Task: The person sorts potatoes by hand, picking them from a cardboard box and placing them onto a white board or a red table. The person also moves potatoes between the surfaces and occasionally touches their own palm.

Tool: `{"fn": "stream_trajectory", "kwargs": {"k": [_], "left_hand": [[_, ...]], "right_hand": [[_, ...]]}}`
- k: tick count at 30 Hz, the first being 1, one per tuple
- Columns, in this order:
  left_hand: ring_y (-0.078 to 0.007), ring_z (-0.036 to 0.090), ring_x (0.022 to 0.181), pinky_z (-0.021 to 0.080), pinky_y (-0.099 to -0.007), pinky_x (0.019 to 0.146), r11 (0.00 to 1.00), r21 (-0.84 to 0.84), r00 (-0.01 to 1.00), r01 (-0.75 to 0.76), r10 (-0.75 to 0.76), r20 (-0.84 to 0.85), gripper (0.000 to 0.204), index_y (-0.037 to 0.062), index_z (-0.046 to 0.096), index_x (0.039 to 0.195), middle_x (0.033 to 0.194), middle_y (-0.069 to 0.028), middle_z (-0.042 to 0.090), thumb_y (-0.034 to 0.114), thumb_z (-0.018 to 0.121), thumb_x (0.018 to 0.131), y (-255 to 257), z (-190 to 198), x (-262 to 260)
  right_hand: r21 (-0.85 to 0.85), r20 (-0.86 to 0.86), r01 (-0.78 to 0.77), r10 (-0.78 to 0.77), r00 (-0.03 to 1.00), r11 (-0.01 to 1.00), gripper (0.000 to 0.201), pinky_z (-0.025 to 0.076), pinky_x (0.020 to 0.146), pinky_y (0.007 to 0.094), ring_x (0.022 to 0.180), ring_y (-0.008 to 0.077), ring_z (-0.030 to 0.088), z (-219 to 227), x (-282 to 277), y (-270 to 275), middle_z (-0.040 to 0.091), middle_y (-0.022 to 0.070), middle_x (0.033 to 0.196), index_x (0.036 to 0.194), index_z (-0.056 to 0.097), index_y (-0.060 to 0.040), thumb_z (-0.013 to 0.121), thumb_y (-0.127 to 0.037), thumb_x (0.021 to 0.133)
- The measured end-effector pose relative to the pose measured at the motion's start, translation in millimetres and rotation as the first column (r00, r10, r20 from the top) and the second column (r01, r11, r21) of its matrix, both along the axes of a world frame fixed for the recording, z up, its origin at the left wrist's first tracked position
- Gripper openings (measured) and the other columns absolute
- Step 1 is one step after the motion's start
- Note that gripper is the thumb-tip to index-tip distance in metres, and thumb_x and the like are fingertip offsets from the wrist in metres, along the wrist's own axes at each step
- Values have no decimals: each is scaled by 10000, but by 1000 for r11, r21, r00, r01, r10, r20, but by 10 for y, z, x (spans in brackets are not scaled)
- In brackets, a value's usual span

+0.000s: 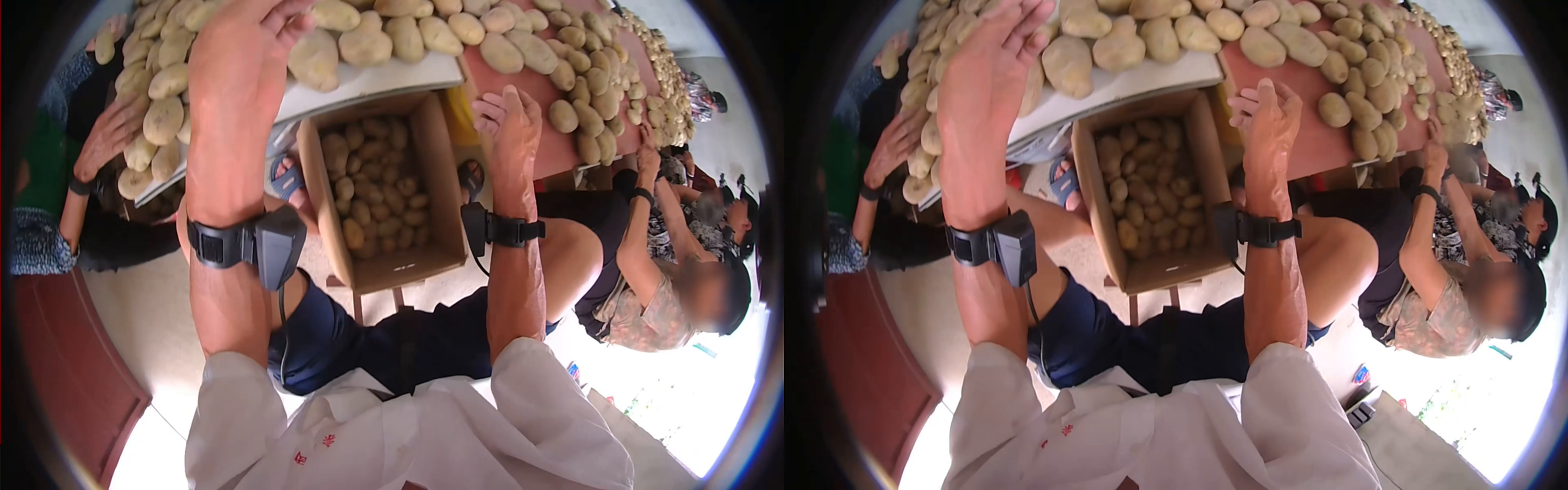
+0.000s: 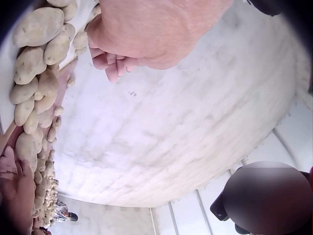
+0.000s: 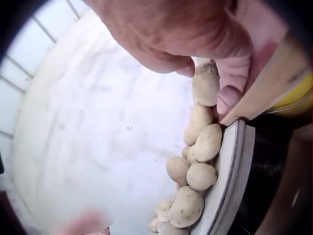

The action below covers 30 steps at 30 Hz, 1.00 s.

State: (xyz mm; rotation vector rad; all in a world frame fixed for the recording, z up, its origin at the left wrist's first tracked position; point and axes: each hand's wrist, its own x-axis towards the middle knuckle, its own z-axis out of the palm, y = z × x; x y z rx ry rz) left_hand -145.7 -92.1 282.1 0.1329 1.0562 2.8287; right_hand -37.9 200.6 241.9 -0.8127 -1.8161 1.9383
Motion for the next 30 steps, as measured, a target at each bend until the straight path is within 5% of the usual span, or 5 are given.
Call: {"fn": "stream_trajectory", "kwargs": {"k": [2,8,12,18,30], "left_hand": [[-217,646,962,492,-314,824,962,261,996,80,-88,19,193,-43,608,1137,1041,-116,668,70,549,993,-11,53,99],[-222,647,971,490,-310,829,948,-257,979,-189,203,28,189,-50,615,1117,1060,-121,667,78,534,1003,243,480,323],[-227,648,977,490,-313,829,929,-310,973,-202,226,43,200,-56,612,1128,1058,-125,666,76,526,1004,299,570,395],[-226,649,972,491,-315,817,968,-212,989,-133,142,27,204,-60,610,1136,1045,-132,670,72,526,1004,195,469,314],[-234,638,1108,477,-314,874,960,-265,996,-91,88,-23,341,-75,552,1273,1176,-136,646,110,580,988,142,400,308]], "right_hand": [[94,-7,8,-8,1000,996,431,511,579,299,748,218,696,-123,147,-216,654,198,1025,1324,436,67,567,-183,998],[331,491,-633,446,749,700,313,558,764,392,847,293,720,-1139,594,-661,715,219,981,1163,643,-34,677,-211,908],[338,826,-890,355,437,307,390,557,881,467,1064,376,684,-1908,677,-768,715,218,1089,1198,651,-32,680,-237,867],[486,849,-852,127,513,195,292,593,763,461,972,354,727,-2862,801,-1048,739,157,1056,1112,686,-69,640,-194,852],[332,814,-832,311,491,444,353,589,713,440,902,319,743,-2324,706,-932,747,204,978,995,757,-17,695,-312,812]]}}
